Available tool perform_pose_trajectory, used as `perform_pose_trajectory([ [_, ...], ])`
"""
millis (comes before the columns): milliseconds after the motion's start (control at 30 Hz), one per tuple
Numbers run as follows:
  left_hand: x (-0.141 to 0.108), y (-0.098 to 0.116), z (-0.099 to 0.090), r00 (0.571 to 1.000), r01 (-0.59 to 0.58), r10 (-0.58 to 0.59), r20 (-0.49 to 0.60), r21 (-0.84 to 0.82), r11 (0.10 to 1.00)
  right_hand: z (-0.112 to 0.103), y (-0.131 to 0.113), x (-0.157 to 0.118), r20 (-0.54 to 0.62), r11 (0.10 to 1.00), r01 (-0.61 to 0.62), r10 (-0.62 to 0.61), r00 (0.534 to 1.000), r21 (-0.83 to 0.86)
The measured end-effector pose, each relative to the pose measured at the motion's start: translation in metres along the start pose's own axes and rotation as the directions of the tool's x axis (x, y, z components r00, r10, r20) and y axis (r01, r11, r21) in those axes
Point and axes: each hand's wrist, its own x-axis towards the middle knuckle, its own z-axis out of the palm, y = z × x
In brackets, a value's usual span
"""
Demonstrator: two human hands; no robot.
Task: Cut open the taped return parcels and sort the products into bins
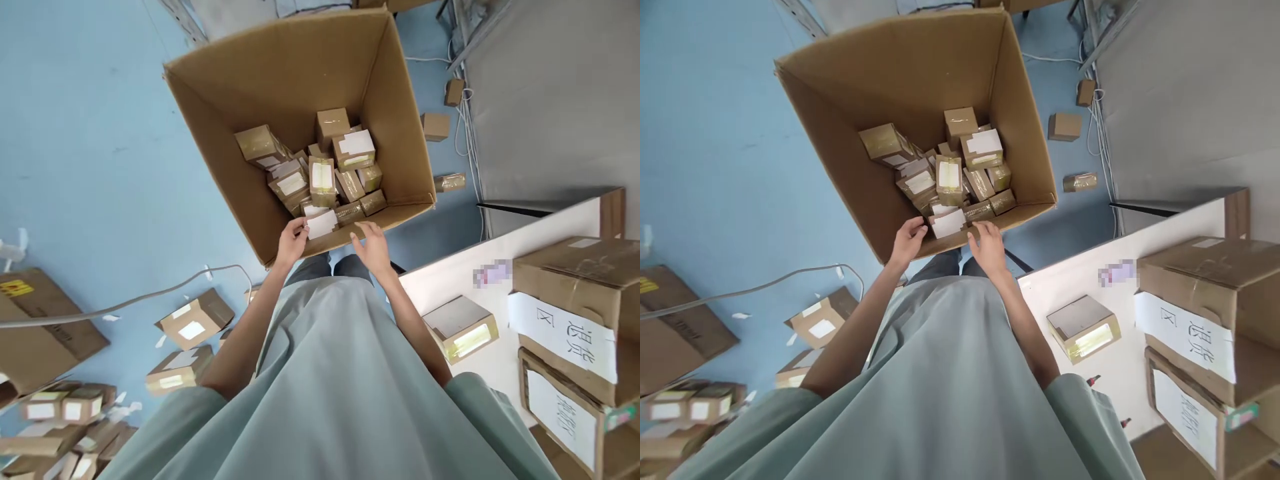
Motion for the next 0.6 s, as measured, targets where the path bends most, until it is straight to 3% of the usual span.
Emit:
perform_pose_trajectory([
  [100,0.027,-0.008,-0.02,0.991,0.125,-0.126,-0.052,-0.025,0.992,0.028,-0.008,0.04,0.112,0.999,-0.05,0.048,0.993,0.013],
  [233,0.07,-0.02,-0.02,0.97,0.229,-0.233,-0.07,-0.065,0.971,0.067,0.004,0.094,0.274,0.966,-0.252,0.229,0.934,0.054],
  [400,0.134,-0.045,0.004,0.949,0.31,-0.313,-0.05,-0.062,0.949,0.12,0.042,0.157,0.358,0.862,-0.497,0.435,0.826,0.098],
  [600,0.213,-0.09,0.041,0.956,0.295,-0.295,0.005,-0.031,0.955,0.188,0.095,0.218,0.33,0.756,-0.616,0.537,0.777,0.222],
])
